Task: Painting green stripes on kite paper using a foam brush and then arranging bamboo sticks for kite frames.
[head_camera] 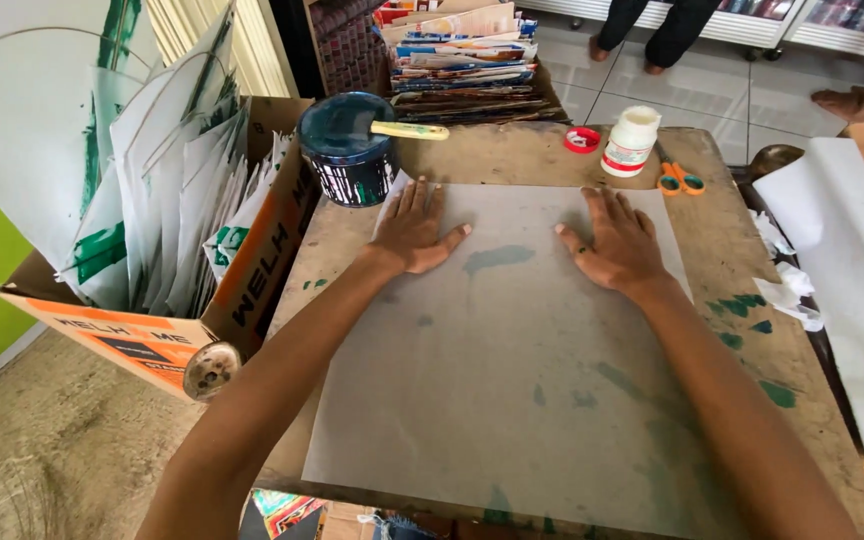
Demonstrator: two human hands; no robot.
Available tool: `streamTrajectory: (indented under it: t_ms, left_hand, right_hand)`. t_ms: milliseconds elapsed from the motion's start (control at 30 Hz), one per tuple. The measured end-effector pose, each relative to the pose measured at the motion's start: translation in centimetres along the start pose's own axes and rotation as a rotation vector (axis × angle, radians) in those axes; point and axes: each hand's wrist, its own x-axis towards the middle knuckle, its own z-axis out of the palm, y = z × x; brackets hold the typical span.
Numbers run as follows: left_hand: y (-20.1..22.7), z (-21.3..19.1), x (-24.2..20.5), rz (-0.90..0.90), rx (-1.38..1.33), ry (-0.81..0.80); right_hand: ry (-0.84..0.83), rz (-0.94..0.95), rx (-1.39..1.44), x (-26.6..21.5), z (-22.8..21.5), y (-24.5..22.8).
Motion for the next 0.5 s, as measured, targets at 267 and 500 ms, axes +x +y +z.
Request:
streamTrajectory:
  t_ms: [267,500]
  left_hand:
    - [4.7,1.2,0.2,0.162,-0.135,-0.016]
    - [4.0,-0.2,-0.8,0.14,-0.117,-0.056]
  right_hand:
    - [0.021,-0.089,0.03,-0.5,0.5,-3.7]
    - [-0.076,-0.069,-0.033,-1.2,-0.1,-3.0]
